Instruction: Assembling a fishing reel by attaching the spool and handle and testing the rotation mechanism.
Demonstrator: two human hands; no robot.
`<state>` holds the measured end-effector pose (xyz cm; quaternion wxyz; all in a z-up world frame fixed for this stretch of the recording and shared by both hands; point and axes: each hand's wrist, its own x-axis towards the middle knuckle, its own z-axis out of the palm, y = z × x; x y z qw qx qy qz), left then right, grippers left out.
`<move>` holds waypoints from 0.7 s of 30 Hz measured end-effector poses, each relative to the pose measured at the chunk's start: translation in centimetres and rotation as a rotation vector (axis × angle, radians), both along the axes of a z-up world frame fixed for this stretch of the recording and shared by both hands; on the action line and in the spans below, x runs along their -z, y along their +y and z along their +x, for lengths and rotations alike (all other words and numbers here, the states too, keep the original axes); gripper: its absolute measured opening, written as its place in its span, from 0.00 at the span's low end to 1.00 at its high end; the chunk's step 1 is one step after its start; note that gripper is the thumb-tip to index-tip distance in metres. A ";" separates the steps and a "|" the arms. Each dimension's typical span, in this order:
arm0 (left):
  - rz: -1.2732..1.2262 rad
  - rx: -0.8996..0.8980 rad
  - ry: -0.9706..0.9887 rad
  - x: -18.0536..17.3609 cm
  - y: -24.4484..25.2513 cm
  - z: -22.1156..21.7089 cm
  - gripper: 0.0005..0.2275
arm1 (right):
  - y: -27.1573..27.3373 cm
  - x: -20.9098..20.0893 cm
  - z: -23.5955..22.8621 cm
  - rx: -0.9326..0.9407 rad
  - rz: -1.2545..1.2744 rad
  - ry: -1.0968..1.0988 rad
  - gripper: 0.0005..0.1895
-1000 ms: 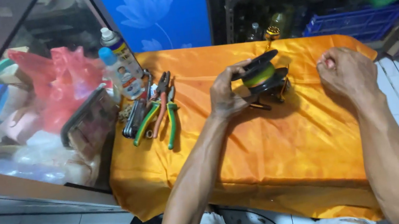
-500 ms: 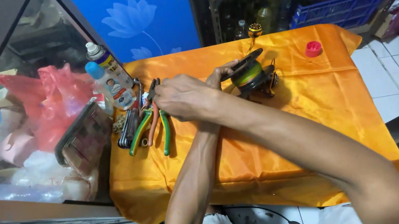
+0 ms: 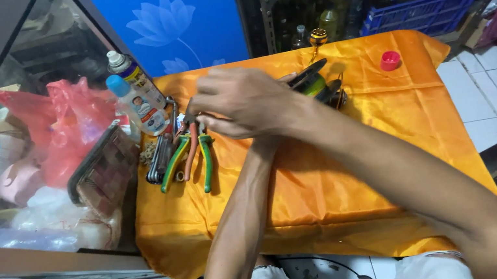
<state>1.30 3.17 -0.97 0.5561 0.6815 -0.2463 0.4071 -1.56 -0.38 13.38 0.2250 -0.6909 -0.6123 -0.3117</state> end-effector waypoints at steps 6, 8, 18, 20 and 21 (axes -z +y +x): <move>-0.019 0.029 0.002 -2.3 -0.6 -1.8 0.19 | -15.0 1.0 3.7 0.215 0.400 -0.104 0.09; 0.014 0.078 0.003 -2.4 -0.5 -1.9 0.18 | -19.6 2.0 4.4 0.383 0.457 -0.065 0.08; 0.073 -0.046 0.007 -1.2 -0.5 0.1 0.25 | -30.7 13.4 10.4 0.774 0.426 0.205 0.18; 0.083 -0.037 -0.001 -1.6 -1.0 -0.8 0.24 | -30.4 14.0 9.7 0.850 0.367 0.308 0.17; 0.086 -0.038 -0.014 -1.9 -1.0 -1.2 0.23 | -30.0 14.0 9.5 0.914 0.300 0.405 0.16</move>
